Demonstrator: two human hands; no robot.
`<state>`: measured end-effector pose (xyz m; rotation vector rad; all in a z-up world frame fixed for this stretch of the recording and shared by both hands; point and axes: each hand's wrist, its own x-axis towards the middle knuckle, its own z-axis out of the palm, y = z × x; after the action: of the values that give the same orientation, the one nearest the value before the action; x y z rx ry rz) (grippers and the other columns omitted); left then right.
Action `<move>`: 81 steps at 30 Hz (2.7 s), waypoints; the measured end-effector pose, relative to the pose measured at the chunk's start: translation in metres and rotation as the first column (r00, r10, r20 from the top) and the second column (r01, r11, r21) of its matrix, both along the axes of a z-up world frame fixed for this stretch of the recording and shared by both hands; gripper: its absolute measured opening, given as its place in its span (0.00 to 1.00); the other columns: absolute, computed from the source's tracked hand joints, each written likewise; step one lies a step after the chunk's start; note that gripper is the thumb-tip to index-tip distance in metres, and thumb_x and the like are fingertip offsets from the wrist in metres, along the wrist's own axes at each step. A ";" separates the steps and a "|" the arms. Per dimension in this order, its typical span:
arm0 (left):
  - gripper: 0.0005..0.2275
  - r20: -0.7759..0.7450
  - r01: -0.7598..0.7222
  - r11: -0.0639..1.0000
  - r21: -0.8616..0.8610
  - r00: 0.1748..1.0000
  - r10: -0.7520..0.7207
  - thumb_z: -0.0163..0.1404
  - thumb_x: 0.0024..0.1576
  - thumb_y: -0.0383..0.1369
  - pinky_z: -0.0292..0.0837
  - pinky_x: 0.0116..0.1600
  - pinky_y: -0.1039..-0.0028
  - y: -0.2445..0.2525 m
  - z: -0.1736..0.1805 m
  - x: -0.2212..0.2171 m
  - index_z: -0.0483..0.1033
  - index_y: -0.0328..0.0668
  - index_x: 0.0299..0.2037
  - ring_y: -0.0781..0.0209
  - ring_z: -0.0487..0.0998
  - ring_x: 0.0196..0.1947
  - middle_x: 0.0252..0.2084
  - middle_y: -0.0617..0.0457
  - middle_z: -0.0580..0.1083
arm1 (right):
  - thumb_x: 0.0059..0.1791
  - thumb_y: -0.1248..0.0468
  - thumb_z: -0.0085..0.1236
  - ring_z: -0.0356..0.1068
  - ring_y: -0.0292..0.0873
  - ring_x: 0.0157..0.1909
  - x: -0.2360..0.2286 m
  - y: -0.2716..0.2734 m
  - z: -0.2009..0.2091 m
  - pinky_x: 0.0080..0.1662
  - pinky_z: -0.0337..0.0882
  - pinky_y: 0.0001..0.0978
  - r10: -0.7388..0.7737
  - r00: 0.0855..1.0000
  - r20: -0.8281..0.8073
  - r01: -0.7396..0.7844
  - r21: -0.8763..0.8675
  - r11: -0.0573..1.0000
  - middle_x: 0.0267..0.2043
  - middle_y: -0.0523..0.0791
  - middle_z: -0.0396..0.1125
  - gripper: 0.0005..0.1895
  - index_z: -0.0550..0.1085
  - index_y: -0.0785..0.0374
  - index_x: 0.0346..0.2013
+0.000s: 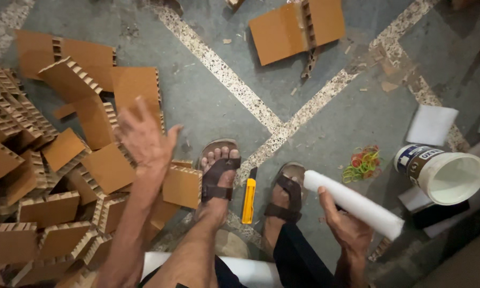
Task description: The person assembles small cardboard pieces into a box-like structure. They use rubber bands to hold the pieces together and apply glue from a white tube to the edges of the cardboard.
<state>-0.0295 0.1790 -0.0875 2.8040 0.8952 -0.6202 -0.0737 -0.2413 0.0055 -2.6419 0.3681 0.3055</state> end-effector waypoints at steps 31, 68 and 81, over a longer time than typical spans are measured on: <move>0.23 0.056 0.064 0.490 -0.870 0.998 -0.030 0.59 0.50 0.21 0.76 0.57 0.61 -0.034 0.005 -0.014 0.74 0.24 0.59 0.53 0.80 0.52 0.49 0.37 0.78 | 0.45 0.58 0.75 0.75 0.47 0.43 0.014 -0.298 -0.036 0.48 0.74 0.42 -0.397 0.780 0.484 0.491 -0.080 0.868 0.40 0.48 0.75 0.19 0.79 0.68 0.42; 0.25 -0.506 -0.290 -0.527 -0.799 0.798 0.327 0.55 0.50 0.26 0.79 0.51 0.62 -0.123 -0.021 -0.020 0.68 0.28 0.60 0.51 0.81 0.46 0.49 0.42 0.76 | 0.56 0.67 0.57 0.65 0.38 0.25 0.005 -0.202 -0.009 0.30 0.66 0.25 -0.503 0.853 -0.140 0.207 0.975 0.081 0.28 0.46 0.67 0.09 0.70 0.71 0.38; 0.17 -0.100 -0.048 -0.290 -0.956 0.981 0.167 0.56 0.56 0.24 0.76 0.50 0.70 -0.139 0.037 0.007 0.74 0.28 0.56 0.58 0.78 0.46 0.47 0.47 0.77 | 0.50 0.70 0.70 0.79 0.49 0.44 0.073 0.030 0.067 0.46 0.80 0.37 0.440 0.572 0.692 -0.564 -0.058 0.824 0.42 0.51 0.74 0.11 0.75 0.66 0.43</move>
<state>-0.0220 0.0402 -0.0508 1.0270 0.2007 -0.6807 -0.0005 -0.2115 0.0728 -2.4043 -0.6556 -0.4678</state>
